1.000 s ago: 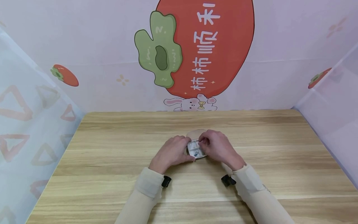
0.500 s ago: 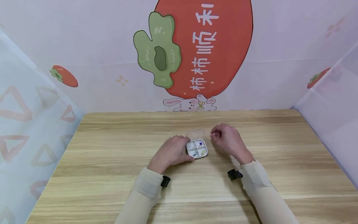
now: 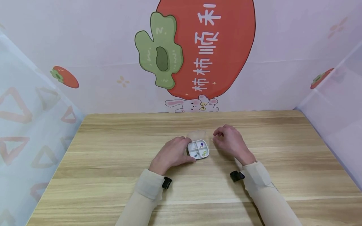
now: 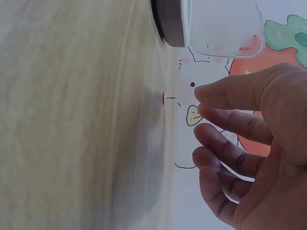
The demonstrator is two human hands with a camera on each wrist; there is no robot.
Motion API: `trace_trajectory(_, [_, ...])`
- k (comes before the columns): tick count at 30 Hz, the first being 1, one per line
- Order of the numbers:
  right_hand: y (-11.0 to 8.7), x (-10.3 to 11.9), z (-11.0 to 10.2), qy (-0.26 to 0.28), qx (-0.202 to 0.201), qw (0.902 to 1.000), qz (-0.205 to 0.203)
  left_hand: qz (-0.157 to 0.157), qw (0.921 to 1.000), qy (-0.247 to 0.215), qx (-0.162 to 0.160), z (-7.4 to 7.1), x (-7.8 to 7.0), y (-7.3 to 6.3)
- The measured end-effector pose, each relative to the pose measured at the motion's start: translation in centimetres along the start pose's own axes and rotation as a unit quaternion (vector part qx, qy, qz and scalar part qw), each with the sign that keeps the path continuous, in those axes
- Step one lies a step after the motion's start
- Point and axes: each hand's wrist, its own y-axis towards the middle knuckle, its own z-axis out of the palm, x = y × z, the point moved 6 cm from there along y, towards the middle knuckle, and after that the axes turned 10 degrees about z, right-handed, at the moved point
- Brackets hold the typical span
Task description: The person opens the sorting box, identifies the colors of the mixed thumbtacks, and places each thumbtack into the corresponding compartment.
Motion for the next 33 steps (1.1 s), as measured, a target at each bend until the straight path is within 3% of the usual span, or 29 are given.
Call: trace_trajectory(33, [-0.24, 0.13, 1.04, -0.031, 0.018, 0.9993, -0.009, -0.006, 1.0, 0.0, 0.007, 0.08, 0.02, -0.04])
